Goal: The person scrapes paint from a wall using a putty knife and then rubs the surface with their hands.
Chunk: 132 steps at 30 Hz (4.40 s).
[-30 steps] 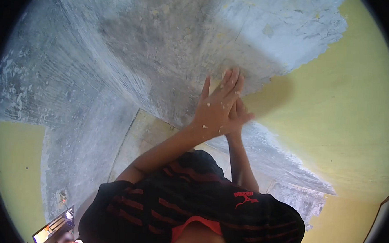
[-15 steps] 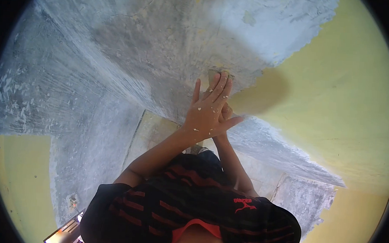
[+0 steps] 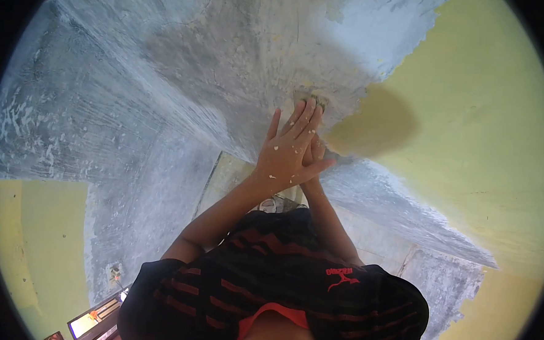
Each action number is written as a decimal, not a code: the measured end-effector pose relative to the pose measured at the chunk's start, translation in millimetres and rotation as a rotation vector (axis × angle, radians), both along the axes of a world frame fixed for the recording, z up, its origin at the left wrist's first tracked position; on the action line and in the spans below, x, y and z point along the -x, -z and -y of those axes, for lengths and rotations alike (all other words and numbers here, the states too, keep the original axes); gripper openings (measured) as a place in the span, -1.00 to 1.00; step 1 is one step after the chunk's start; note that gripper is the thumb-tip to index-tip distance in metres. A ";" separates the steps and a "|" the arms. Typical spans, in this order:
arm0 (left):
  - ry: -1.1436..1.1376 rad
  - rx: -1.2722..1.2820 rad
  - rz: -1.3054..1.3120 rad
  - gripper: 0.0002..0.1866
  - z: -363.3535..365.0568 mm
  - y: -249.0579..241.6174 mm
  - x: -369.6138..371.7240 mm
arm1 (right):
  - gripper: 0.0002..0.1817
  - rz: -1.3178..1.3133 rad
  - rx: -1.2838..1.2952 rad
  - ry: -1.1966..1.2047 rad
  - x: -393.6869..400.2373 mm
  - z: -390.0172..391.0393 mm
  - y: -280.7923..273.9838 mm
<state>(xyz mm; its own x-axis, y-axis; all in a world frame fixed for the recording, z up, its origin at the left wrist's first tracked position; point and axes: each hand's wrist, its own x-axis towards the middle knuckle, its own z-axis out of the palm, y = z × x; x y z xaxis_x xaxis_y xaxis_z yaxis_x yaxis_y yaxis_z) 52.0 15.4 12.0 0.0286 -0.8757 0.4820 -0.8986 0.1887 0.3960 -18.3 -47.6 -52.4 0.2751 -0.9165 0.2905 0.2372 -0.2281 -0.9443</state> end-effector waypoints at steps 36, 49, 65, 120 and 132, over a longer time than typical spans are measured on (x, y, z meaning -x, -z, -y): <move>0.022 -0.056 0.038 0.21 1.3 -25.4 -7.5 | -0.65 0.043 -0.072 -0.005 11.6 -10.4 -11.8; 0.014 -0.038 -0.025 0.18 3.7 -21.9 0.0 | -0.66 -0.071 -0.040 0.023 14.8 -14.1 -19.7; -0.001 0.056 -0.271 0.15 13.0 -17.5 18.7 | -0.67 -0.489 0.129 -0.023 52.7 15.8 -67.8; 0.207 -0.104 -0.682 0.00 2.8 35.7 21.4 | -0.76 -0.347 -0.090 0.013 88.2 -21.4 -31.2; 0.229 -0.115 -0.760 0.09 7.0 34.2 27.1 | -0.76 -0.477 0.063 -0.017 99.1 -2.3 -44.3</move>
